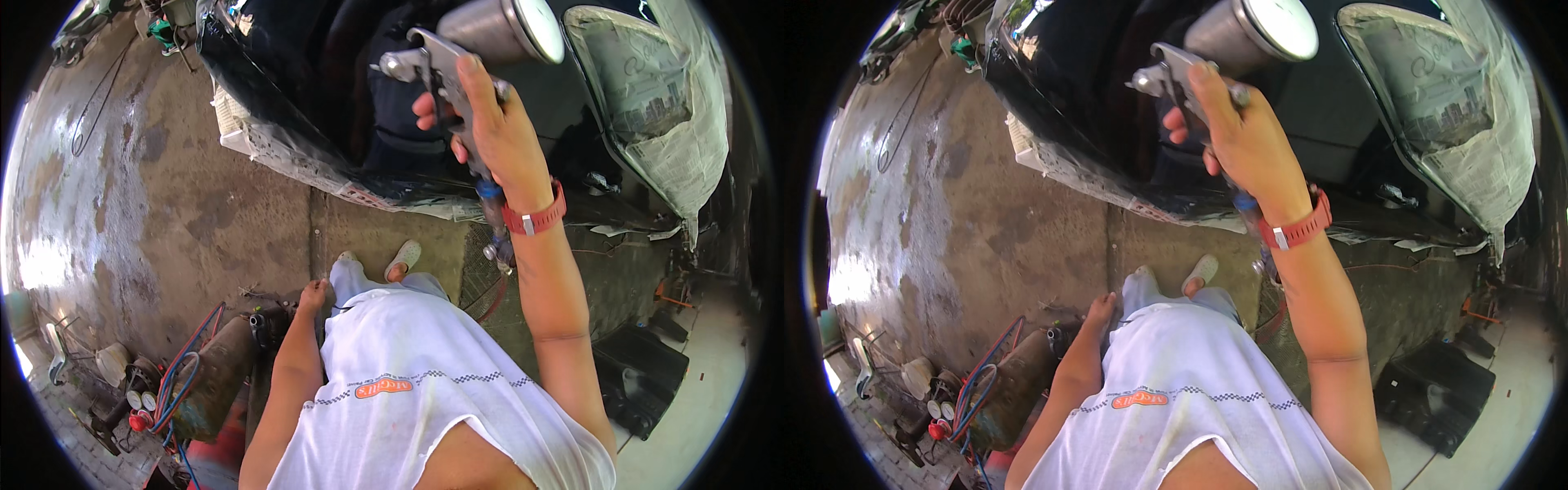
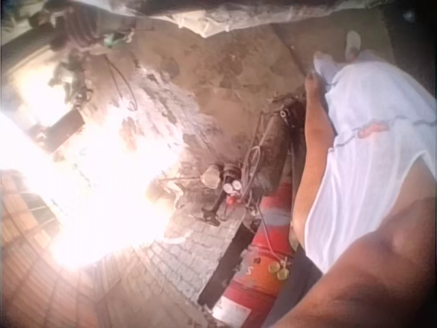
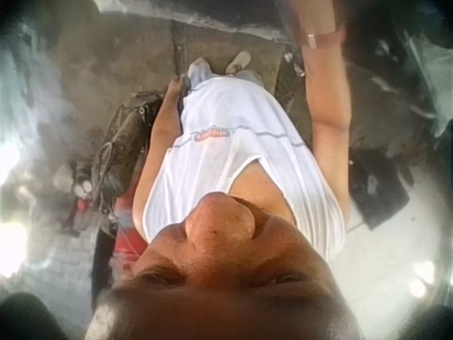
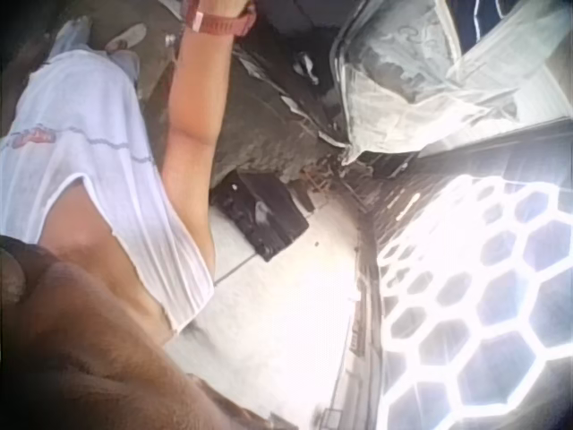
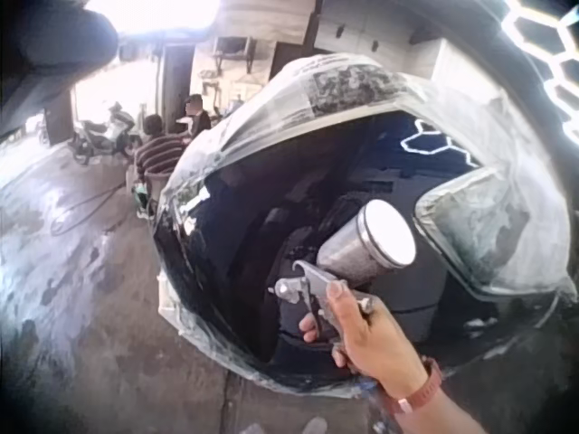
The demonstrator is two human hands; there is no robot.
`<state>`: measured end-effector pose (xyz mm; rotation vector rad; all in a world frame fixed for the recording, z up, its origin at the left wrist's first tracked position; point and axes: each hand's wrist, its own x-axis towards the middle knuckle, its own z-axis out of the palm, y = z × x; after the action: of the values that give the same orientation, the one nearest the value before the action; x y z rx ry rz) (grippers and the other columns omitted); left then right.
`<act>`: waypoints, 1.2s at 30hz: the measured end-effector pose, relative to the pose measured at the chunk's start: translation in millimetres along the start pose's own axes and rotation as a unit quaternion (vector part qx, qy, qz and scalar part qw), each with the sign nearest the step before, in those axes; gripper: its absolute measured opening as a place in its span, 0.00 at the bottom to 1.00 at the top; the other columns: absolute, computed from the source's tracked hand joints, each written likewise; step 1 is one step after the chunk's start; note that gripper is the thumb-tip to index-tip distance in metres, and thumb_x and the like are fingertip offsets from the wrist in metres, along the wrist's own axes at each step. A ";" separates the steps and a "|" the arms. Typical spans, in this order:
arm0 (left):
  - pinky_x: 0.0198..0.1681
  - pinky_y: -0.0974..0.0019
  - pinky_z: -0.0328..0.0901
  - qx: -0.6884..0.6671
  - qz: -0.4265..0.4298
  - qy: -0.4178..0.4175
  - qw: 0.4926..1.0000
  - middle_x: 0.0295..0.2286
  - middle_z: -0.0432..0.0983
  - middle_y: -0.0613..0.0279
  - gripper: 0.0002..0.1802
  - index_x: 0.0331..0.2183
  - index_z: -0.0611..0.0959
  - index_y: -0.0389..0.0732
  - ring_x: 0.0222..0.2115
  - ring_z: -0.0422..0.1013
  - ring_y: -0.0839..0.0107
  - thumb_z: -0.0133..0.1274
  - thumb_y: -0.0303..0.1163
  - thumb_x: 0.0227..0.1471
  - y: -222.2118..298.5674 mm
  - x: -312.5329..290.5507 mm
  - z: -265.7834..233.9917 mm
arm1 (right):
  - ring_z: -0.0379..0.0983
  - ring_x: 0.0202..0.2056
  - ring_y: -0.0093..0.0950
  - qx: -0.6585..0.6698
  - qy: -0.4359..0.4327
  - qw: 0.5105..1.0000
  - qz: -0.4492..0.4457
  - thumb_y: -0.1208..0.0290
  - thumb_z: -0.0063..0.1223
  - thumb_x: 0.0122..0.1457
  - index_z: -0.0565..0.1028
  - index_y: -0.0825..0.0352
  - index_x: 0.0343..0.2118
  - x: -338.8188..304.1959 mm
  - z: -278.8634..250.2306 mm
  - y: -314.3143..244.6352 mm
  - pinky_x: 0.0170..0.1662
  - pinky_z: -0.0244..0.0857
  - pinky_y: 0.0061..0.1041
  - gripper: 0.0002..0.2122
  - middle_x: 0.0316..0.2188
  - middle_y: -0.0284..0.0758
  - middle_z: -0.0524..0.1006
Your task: The person uses a spray gun to apply black paint to the rear trunk of a car. The vehicle is partially masked with newspaper to protect adjacent areas. The person moves around the car to cover different sections of the trunk lid with even strokes.
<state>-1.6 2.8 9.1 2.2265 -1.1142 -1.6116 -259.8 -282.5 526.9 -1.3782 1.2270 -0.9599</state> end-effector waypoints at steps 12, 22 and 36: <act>0.56 0.54 0.67 -0.017 -0.022 -0.011 1.000 0.47 0.80 0.41 0.31 0.50 0.82 0.34 0.52 0.75 0.49 0.51 0.53 0.61 -9.1 -0.9 4.1 | 0.78 0.31 0.20 -0.065 0.168 0.984 0.016 0.46 0.42 0.72 0.78 0.71 0.46 -55.1 -44.6 43.4 0.21 0.63 0.17 0.27 0.34 0.36 0.82; 0.54 0.54 0.68 -0.039 -0.022 -0.007 0.999 0.44 0.82 0.41 0.31 0.50 0.82 0.33 0.50 0.77 0.49 0.52 0.53 0.60 2.2 16.7 3.4 | 0.78 0.32 0.20 -0.054 0.110 0.992 0.039 0.44 0.40 0.72 0.78 0.70 0.50 -43.3 -25.2 47.3 0.22 0.63 0.18 0.29 0.33 0.34 0.82; 0.55 0.54 0.68 0.024 -0.017 -0.004 1.000 0.46 0.81 0.41 0.31 0.50 0.83 0.35 0.51 0.76 0.49 0.51 0.53 0.61 -10.8 0.2 -3.8 | 0.78 0.33 0.22 -0.082 0.200 0.973 0.074 0.45 0.39 0.72 0.79 0.71 0.44 -79.2 -68.6 69.5 0.21 0.63 0.19 0.29 0.34 0.37 0.82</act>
<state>6.7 9.3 4.7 2.2824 -1.1356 -1.6262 -351.9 -214.3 475.1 -1.2300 1.7207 -1.0827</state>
